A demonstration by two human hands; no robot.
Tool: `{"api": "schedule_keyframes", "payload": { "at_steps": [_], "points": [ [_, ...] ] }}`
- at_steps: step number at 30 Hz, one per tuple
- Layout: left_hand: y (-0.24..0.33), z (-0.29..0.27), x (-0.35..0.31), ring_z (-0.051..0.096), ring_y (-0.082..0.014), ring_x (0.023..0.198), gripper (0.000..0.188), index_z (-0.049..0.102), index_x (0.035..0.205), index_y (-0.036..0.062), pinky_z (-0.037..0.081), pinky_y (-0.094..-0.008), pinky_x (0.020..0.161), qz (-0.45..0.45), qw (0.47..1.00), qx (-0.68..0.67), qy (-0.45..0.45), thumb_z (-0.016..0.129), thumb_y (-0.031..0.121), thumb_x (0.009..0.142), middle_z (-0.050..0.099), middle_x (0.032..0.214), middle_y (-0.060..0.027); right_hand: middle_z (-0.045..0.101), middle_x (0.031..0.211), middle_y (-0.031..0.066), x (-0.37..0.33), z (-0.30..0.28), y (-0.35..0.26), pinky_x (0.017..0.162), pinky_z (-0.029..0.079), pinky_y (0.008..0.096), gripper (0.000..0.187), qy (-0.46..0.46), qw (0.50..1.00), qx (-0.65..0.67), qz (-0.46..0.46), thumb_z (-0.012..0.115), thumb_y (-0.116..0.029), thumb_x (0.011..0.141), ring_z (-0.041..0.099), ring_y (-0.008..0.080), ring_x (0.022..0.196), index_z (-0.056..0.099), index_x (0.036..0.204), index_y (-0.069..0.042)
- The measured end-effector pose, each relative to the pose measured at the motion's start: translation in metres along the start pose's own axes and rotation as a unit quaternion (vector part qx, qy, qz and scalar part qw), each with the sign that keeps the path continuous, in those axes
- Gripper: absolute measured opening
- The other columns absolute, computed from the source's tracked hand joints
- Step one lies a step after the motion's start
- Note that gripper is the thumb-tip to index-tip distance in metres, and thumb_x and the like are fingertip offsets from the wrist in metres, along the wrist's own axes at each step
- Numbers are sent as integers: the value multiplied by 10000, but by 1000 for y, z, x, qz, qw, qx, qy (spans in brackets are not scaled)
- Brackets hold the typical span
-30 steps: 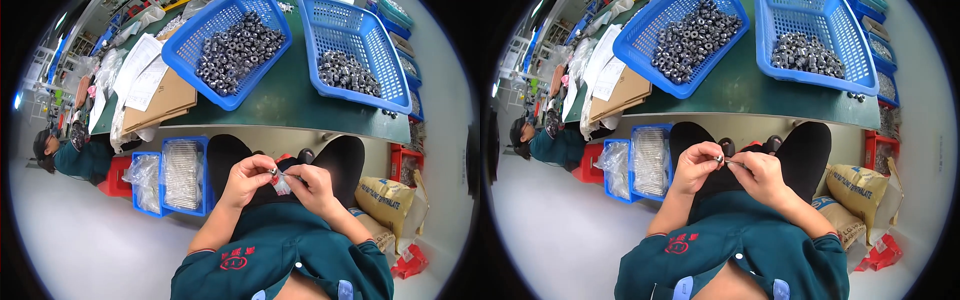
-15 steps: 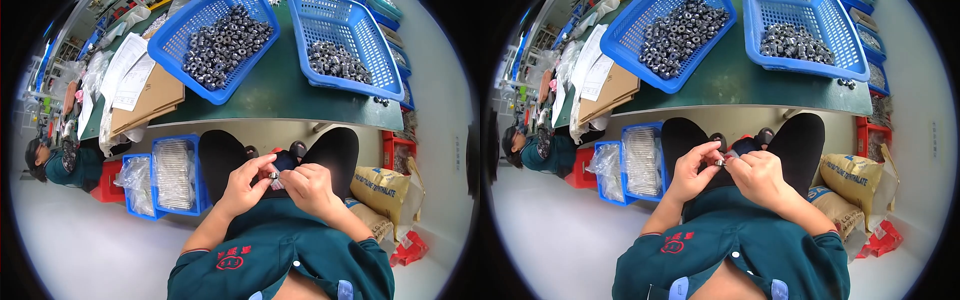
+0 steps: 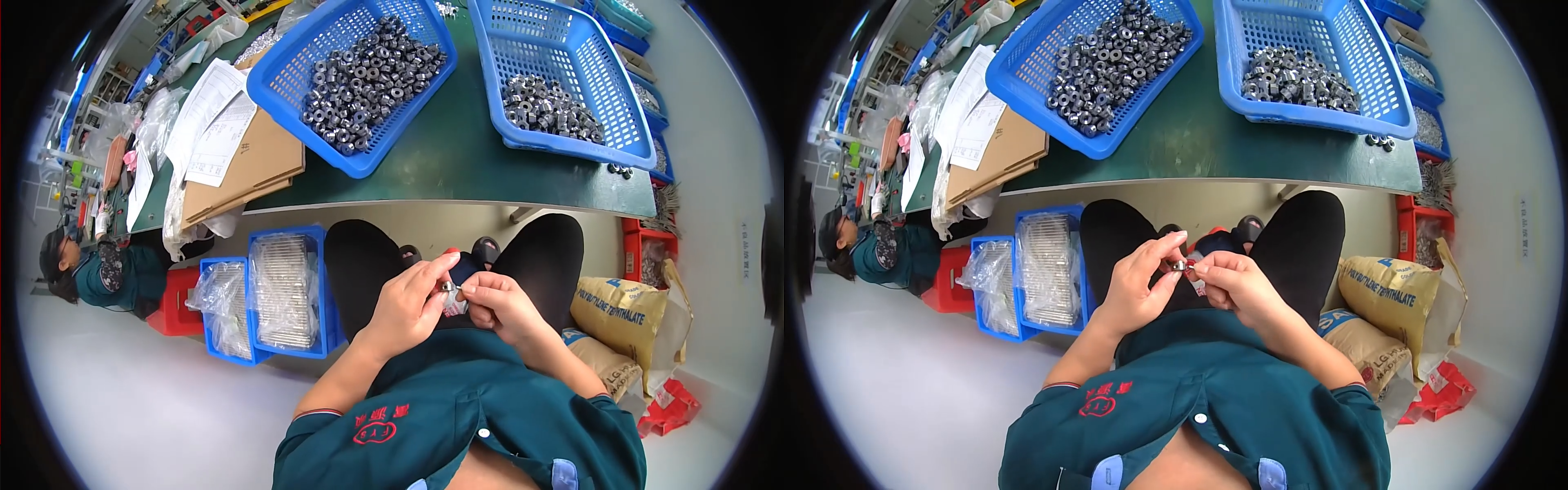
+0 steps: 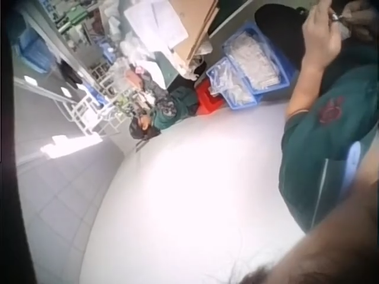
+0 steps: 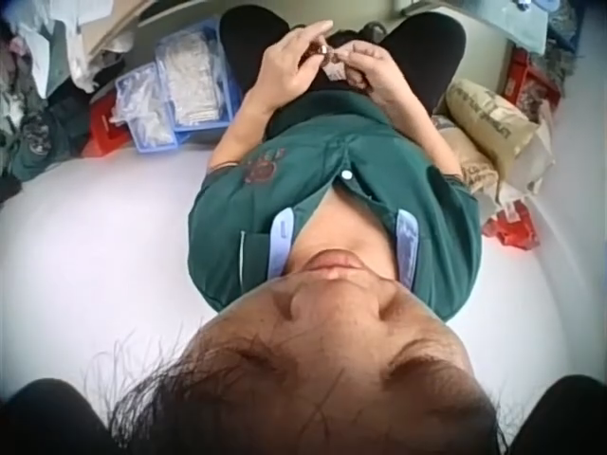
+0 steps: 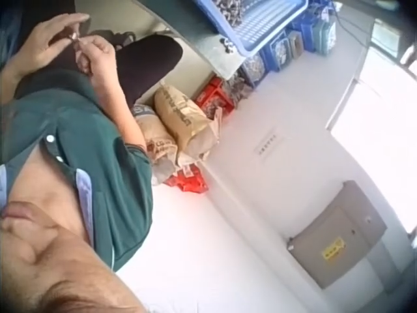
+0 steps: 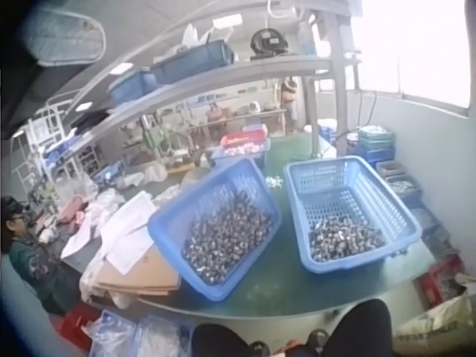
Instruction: Inspecting small metal parts and sorting them into a plastic bag at a factory workbench.
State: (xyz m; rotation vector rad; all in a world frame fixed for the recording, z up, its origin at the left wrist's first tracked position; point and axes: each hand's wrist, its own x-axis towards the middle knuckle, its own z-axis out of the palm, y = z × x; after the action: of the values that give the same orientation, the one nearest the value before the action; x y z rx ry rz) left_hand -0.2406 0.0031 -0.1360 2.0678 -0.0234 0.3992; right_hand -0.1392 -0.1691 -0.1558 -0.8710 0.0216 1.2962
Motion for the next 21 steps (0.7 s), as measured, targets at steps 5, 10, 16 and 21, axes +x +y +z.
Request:
{"api": "schedule_keyframes", "payload": {
  "at_steps": [5,10,16,21],
  "points": [
    [-2,3,2,626,-229,768,625,505,1347,23,537,-313,669,15,1000,21,17,598,-138,750,619,904,-122,627,700,25,-6,22,-4,530,433,244,146,91,926,-335,-150,664,-145,914,551,115,548,664,916,1],
    [-3,4,2,621,-237,750,651,494,1358,24,530,-322,649,20,999,41,13,592,-143,736,618,892,-119,650,702,93,-1,22,-3,564,484,278,99,112,808,-516,-262,689,-93,864,603,155,602,660,896,-4],
    [-1,3,5,621,-247,743,650,490,1358,23,532,-341,663,31,998,56,-7,595,-139,737,618,883,-120,630,643,96,0,16,-6,503,484,325,85,117,681,-614,-381,706,-94,798,637,256,574,635,810,-49],
    [0,4,14,618,-283,741,638,509,1331,0,529,-364,669,81,991,105,-30,610,-137,717,621,864,-138,546,612,79,-6,19,-14,523,468,390,136,94,544,-708,-440,705,-45,696,582,275,563,583,751,-71]
  ]
}}
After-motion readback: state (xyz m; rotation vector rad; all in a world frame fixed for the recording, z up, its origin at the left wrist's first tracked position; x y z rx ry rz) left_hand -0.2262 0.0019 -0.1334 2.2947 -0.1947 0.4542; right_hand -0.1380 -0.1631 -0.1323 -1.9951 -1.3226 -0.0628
